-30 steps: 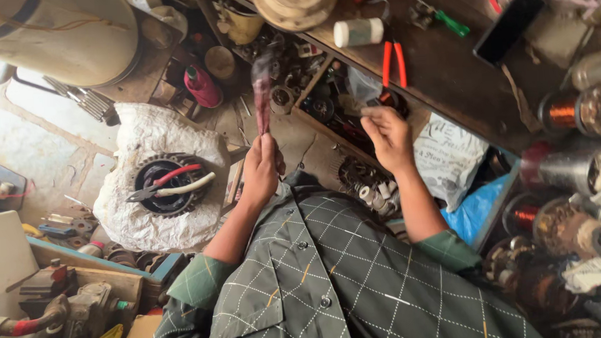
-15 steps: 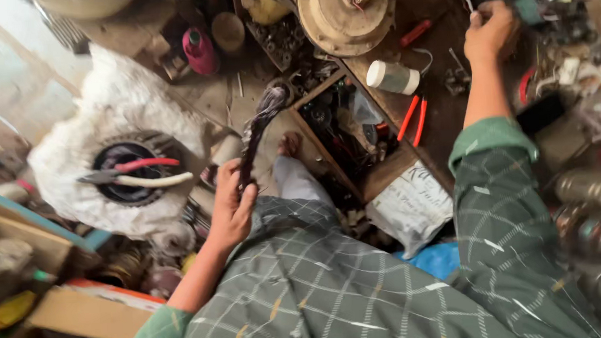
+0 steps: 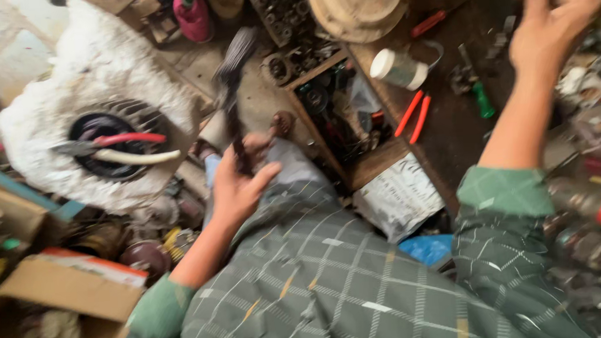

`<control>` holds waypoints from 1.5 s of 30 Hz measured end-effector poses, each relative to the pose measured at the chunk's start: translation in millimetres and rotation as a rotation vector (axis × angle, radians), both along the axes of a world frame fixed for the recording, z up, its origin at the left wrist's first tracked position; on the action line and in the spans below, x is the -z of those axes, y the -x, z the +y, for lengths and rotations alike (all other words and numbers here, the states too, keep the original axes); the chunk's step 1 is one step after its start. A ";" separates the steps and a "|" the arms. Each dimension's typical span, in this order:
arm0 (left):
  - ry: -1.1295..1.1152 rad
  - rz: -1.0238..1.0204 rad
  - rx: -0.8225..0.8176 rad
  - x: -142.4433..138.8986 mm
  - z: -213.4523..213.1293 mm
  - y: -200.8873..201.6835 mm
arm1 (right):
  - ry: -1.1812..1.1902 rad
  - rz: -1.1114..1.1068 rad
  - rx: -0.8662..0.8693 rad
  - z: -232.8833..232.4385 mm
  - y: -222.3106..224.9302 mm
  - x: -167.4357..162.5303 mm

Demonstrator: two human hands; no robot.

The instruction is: The person sits on the floor of a cluttered repair workshop and disassembles an electric motor. They use pliers to cut and pull wires from the motor, remove the finned outer housing, extract the wound coil from the stator, and handle the separated wires and parts.

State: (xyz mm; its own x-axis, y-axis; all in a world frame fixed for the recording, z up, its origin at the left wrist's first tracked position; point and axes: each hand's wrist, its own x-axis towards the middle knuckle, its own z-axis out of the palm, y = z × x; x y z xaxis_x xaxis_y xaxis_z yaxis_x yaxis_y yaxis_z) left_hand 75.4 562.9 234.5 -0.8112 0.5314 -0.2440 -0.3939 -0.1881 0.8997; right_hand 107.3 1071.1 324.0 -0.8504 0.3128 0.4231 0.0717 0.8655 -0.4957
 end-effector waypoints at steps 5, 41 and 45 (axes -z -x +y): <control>0.268 0.437 -0.136 -30.2 12.3 33.2 | 0.679 0.032 -0.143 -253.7 45.4 23.1; 0.338 0.272 -0.987 45.7 -244.6 74.0 | 0.760 -0.547 -0.802 -625.8 183.3 85.5; -0.044 0.063 -0.966 64.5 -259.0 85.4 | 0.554 -0.646 -0.971 -607.8 194.2 86.8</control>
State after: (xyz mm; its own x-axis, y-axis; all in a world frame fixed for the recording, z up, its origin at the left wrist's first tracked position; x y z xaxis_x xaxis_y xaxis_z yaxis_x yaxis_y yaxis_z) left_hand -10.0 303.9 170.0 -0.9138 -0.3636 -0.1812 -0.0033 -0.4394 0.8983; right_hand -86.9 463.4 237.2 -0.8278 -0.5448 -0.1339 -0.1082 0.3893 -0.9147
